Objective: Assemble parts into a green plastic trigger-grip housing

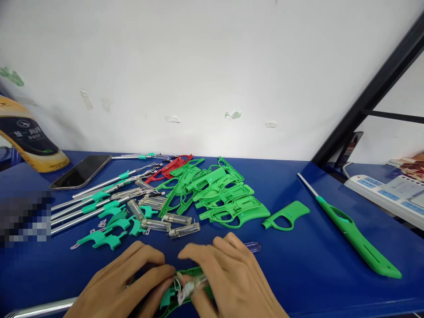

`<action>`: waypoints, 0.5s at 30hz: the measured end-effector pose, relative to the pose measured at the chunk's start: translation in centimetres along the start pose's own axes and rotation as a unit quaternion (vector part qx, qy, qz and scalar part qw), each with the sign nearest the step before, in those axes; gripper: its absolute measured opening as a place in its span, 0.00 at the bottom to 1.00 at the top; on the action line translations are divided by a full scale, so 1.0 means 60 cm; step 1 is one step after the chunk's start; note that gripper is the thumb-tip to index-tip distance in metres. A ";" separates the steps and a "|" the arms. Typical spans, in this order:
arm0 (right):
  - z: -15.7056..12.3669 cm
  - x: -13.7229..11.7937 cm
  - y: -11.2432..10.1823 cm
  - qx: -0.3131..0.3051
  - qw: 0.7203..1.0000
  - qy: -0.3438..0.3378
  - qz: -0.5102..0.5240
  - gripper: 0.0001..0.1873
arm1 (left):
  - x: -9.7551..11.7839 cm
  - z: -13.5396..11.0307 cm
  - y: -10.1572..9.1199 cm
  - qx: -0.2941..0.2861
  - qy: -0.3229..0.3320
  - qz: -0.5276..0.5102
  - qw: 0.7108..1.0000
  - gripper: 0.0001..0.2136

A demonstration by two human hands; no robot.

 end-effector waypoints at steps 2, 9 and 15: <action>-0.010 0.006 0.001 0.004 0.999 0.027 -0.033 0.24 | 0.002 0.006 -0.003 0.016 0.003 0.006 1.000 0.06; 0.007 0.005 -0.016 0.024 0.998 0.051 0.034 0.12 | 0.003 0.010 -0.004 0.009 0.002 0.005 1.000 0.09; 0.011 0.004 -0.009 -0.006 0.998 0.037 0.054 0.09 | -0.005 -0.008 -0.002 -0.014 0.011 -0.008 1.000 0.15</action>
Point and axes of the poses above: each hand's wrist, its own z-axis towards the middle knuckle, its own y-axis out of the palm, x = y × z, the point moved 7 cm from there along z, towards the middle knuckle, and after that the axes turned 4 degrees about -y, right-handed, at the moved point
